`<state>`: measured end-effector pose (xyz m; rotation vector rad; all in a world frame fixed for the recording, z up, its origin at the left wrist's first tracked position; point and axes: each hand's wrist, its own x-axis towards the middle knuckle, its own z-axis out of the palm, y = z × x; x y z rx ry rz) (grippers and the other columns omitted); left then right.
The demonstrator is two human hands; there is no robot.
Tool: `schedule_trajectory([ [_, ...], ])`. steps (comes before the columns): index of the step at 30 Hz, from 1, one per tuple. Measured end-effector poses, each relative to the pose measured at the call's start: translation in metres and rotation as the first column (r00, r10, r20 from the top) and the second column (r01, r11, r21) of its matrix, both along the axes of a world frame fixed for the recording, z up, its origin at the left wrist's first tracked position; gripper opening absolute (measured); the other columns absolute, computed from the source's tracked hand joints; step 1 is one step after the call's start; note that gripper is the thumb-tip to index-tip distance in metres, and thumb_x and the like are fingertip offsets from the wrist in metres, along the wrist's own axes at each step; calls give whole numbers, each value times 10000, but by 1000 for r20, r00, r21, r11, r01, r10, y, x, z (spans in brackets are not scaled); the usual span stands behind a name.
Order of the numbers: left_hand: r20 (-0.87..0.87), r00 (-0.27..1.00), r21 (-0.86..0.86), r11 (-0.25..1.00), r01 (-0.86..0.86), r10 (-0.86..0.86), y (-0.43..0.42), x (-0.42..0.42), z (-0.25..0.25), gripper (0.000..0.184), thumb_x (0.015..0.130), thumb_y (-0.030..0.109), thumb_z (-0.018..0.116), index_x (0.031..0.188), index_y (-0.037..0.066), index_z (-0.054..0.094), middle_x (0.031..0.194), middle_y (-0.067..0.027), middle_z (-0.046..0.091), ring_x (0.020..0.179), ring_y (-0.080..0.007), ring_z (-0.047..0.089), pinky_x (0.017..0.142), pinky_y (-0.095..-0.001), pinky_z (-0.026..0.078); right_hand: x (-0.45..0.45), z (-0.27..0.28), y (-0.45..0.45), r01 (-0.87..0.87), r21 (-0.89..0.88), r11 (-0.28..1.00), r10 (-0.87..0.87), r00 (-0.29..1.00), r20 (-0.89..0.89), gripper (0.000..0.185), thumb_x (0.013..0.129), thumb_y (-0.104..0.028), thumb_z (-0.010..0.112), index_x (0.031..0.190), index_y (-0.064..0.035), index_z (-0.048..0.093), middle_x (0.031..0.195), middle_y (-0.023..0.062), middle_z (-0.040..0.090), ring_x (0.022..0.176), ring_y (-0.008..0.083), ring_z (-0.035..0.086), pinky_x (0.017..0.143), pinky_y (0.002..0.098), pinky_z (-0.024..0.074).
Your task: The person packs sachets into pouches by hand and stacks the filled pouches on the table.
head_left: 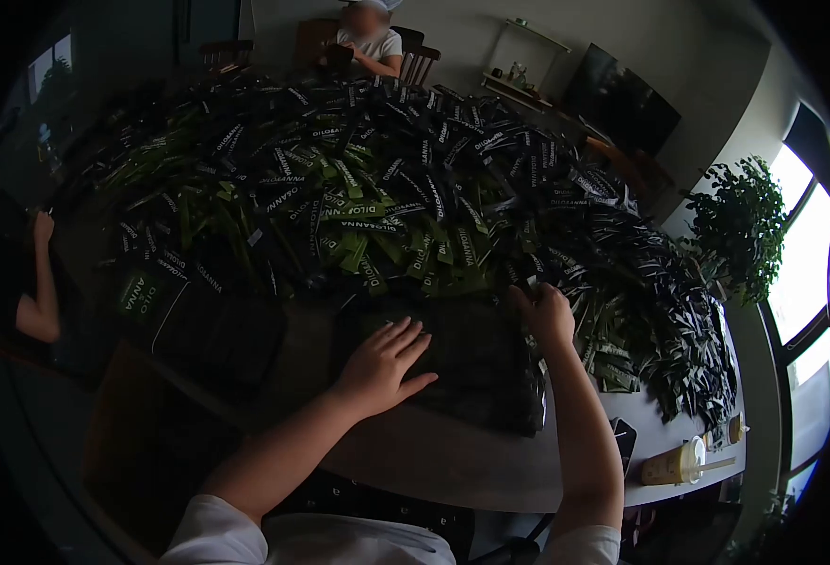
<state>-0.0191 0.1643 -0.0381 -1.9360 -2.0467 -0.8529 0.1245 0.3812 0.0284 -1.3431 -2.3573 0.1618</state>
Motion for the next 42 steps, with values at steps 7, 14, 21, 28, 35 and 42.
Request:
schedule_trajectory([
  [7,193,978,90,994,59,-76,-4,-7,3,388,831,307,545,1069,2,536,1094,-147,558,1060,-281,510,899,-358,417,-4,-5,21,-27,-32,999,7,864,-504,303,773,-300,598,864,-14,562,767,135,600,706,259,587,636,342,444],
  [14,198,979,149,989,24,-54,-10,-4,9,315,719,138,646,1007,43,559,947,-98,621,872,-226,609,688,-303,518,85,39,-68,-67,286,956,286,442,-850,113,871,-79,449,823,-38,355,738,78,547,606,109,426,579,235,361],
  [21,204,978,156,988,17,-49,-19,5,26,460,631,77,677,1076,119,566,696,-29,529,602,-170,554,532,-288,474,148,-44,-183,77,166,983,116,444,-888,111,899,-156,381,894,-52,345,651,53,429,496,128,441,450,248,404],
  [28,326,910,203,959,199,-257,-60,47,28,554,549,-52,647,1072,123,590,597,-17,445,476,-137,443,435,-260,403,169,-78,-222,-46,183,982,187,391,-901,158,908,-212,349,876,-63,391,588,36,424,459,113,408,441,233,370],
  [35,265,895,231,925,301,-358,-103,69,30,529,520,-54,650,1024,104,615,564,24,392,462,-80,420,382,-212,378,145,-52,-235,-377,-331,865,-235,277,-932,182,896,-231,384,778,-94,370,631,1,369,478,64,353,399,188,282],
  [42,248,850,-97,861,499,-464,-118,92,13,432,648,67,665,1070,93,576,663,17,464,590,-97,488,491,-222,428,111,-47,-262,-370,-536,759,-254,590,-767,314,782,-86,623,1061,6,514,866,50,603,773,78,540,682,210,440],
])
